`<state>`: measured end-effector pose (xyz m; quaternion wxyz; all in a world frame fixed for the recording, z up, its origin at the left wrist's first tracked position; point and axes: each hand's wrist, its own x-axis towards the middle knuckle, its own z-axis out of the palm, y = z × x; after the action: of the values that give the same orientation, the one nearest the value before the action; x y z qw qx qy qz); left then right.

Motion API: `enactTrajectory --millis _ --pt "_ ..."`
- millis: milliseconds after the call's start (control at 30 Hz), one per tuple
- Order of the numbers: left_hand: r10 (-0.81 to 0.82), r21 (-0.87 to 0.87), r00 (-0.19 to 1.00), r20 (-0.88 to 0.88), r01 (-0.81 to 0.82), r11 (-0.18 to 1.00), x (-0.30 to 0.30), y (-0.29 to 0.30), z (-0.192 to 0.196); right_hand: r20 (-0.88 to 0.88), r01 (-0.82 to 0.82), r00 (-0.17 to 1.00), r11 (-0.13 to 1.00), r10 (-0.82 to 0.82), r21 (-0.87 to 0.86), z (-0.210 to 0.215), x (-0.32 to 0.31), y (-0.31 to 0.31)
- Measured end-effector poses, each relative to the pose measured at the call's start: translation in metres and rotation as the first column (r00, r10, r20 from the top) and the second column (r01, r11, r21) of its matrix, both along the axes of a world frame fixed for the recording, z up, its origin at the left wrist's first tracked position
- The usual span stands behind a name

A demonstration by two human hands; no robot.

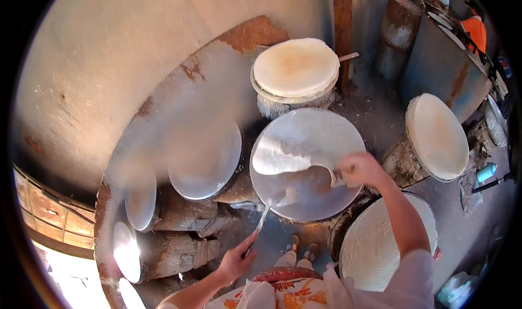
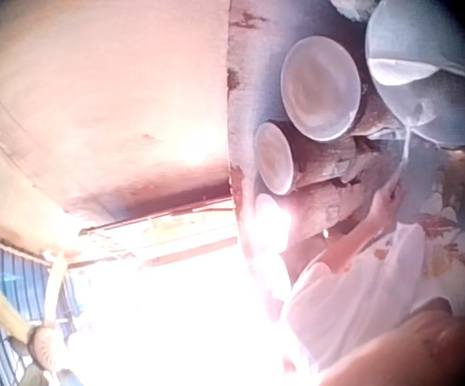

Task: The person spreads batter onto multiple heated round surfaces using a ladle and a scraper, flips the thin pancakes by hand or with a stick, and clears the surfaces between batches.

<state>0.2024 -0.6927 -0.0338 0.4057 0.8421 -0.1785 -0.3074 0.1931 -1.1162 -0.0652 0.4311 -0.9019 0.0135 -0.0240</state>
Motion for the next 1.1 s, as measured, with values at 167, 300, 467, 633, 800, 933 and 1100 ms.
enactTrajectory --millis 167,300,467,633,800,933,1100 --pt "0.011 0.036 0.998 -0.054 -0.01 0.999 0.014 -0.024 0.021 0.272 -0.024 0.96 0.987 0.067 -0.16 -0.003 0.025 0.0" --pt "0.161 0.014 0.976 -0.144 -0.16 0.987 0.0 -0.002 0.028 0.057 -0.013 0.998 0.996 0.018 -0.083 0.012 0.002 -0.008" --pt "0.17 -0.089 0.938 -0.302 -0.205 0.975 0.015 -0.019 0.028 0.127 -0.067 0.99 0.997 0.063 0.033 0.006 0.003 0.007" --pt "0.274 -0.113 0.934 -0.229 -0.305 0.945 0.042 -0.024 0.044 -0.047 0.148 0.988 0.985 -0.145 0.091 0.005 -0.048 -0.007" --pt "0.188 -0.189 0.949 -0.254 -0.24 0.952 0.029 -0.025 0.021 0.233 0.084 0.97 0.996 -0.076 -0.022 -0.004 -0.073 0.029" --pt "0.144 -0.296 0.925 -0.352 -0.256 0.92 0.049 -0.043 0.013 0.256 0.381 0.891 0.924 -0.374 0.023 -0.019 -0.101 0.038" --pt "0.063 -0.387 0.875 -0.48 -0.275 0.88 0.049 -0.009 0.053 0.149 0.237 0.97 0.867 -0.189 -0.438 0.007 -0.135 0.129"
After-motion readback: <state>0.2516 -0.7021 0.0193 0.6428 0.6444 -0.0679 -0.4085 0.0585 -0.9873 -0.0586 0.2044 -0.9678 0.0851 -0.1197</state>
